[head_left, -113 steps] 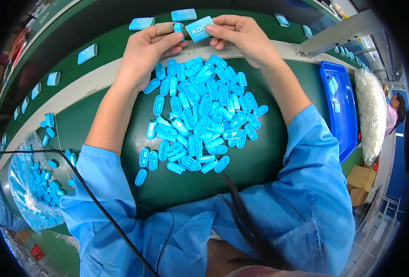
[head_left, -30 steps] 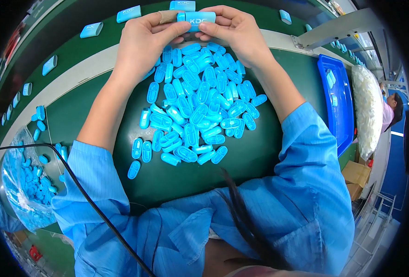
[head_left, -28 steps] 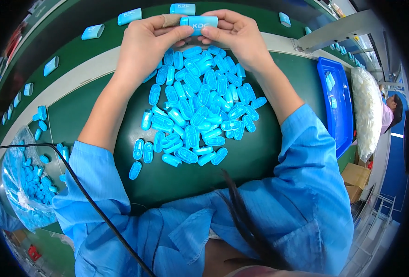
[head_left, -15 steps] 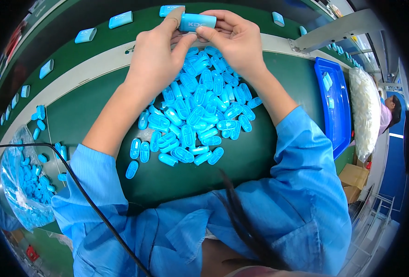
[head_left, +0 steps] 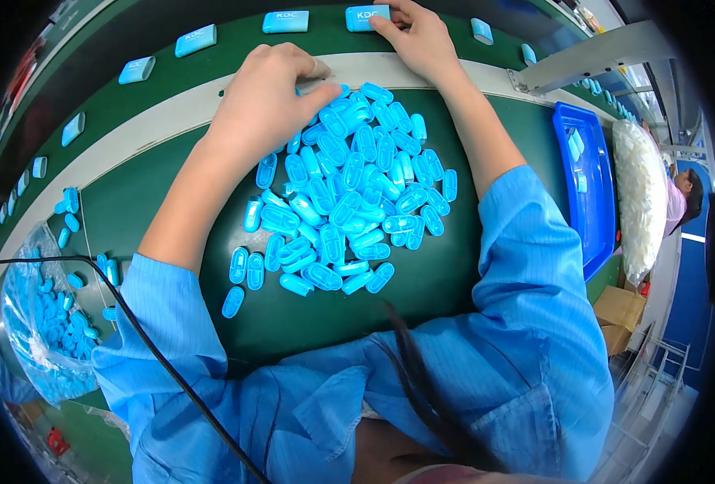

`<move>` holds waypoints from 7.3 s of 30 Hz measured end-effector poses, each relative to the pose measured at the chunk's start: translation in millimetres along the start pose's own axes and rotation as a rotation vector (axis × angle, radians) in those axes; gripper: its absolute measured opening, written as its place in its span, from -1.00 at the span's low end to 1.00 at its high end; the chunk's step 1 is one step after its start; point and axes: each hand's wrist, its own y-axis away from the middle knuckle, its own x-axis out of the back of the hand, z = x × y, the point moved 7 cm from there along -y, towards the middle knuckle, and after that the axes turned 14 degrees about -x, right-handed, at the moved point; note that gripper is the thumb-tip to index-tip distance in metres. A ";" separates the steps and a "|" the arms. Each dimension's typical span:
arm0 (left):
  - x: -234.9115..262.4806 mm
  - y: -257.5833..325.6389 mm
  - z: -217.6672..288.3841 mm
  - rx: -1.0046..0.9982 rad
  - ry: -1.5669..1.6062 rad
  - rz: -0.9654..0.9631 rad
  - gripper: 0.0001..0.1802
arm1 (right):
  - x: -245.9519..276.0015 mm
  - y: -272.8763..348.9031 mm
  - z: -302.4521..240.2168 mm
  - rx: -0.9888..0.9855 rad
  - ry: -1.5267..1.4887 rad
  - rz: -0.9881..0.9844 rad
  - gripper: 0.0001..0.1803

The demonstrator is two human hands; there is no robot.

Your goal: The person assembles small blue plastic components by hand, joining blue plastic housings with blue plastic caps at a manufacturing workbench.

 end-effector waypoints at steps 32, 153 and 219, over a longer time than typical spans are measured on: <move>-9.9 0.8 -20.9 0.307 0.887 0.290 -0.63 | -21.5 57.7 -17.1 -0.243 -0.680 -0.463 -0.66; 52.9 43.9 -36.0 0.098 -0.098 0.036 -0.71 | 42.1 -14.1 34.3 0.000 0.297 0.215 -0.60; 17.1 32.4 9.8 -0.164 0.058 0.392 -0.41 | -39.2 74.1 -73.0 0.103 -0.415 -0.102 -0.65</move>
